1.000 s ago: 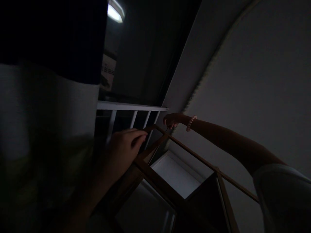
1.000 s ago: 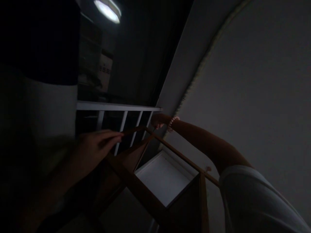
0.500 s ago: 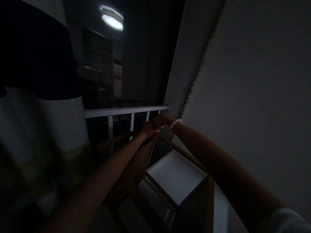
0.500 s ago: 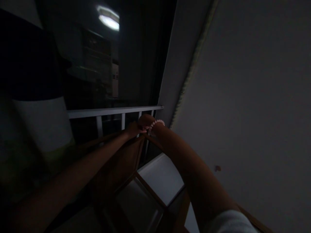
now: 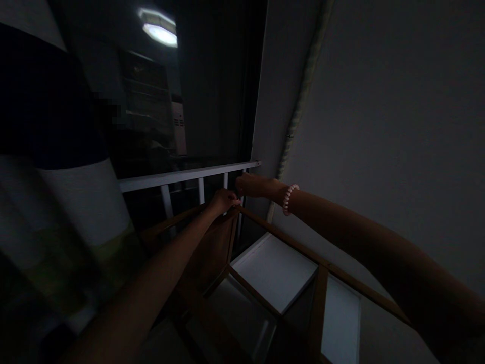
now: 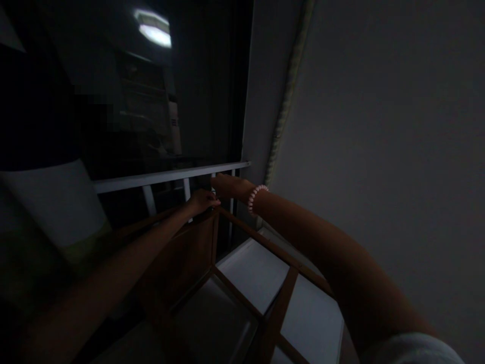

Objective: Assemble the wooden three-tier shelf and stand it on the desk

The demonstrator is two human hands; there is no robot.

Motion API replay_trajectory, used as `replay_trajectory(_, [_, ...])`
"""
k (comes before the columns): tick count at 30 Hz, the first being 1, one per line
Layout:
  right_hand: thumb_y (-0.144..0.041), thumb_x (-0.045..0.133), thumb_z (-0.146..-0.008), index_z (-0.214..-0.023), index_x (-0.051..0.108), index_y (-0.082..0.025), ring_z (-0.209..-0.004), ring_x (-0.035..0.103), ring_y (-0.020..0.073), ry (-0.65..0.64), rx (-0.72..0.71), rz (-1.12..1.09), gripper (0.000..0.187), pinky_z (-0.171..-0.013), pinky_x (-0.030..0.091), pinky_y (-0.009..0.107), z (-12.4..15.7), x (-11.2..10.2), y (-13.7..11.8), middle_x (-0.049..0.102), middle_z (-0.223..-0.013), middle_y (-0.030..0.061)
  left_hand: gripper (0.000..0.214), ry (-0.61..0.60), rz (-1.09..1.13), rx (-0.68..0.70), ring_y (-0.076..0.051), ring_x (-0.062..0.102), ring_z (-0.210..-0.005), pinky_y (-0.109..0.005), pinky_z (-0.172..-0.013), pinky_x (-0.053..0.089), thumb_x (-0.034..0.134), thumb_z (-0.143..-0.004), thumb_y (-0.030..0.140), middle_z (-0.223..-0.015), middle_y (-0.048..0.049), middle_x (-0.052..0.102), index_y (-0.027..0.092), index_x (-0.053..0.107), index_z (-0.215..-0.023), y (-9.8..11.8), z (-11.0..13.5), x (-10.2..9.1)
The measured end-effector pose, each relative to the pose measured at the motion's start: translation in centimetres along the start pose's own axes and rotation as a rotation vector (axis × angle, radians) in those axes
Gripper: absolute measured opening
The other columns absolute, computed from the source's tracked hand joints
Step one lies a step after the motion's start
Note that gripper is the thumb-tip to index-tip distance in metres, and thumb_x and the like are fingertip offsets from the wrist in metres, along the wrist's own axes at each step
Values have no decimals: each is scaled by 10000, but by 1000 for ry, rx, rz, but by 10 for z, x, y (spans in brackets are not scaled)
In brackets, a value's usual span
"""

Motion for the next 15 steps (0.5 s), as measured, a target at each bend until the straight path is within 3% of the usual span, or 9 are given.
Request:
replay_trajectory(7, [-126, 462, -808, -915, 603, -79, -817, 604, 191, 25, 22, -42, 183, -647, 436, 229, -5, -4, -10, 627, -864, 120, 188, -7, 40, -8, -106, 541, -592, -195, -548, 335, 612, -643, 223, -544, 5, 605, 145, 583, -475, -3, 0, 1])
replay_trajectory(15, [-205, 496, -798, -1075, 535, -44, -927, 584, 281, 41, 241, -140, 322, -684, 477, 304, -11, 4, 9, 575, -1038, 210, 136, 99, 85, -66, -121, 551, -615, -215, -549, 355, 646, -641, 240, -653, -43, 640, 104, 644, -639, 3, 5, -7])
Point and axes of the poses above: each hand's wrist, its own z-axis away from the middle knuckle, its own x-axis out of the palm, y = z × x, the point moved 7 cm from there along -z, towards the middle knuckle
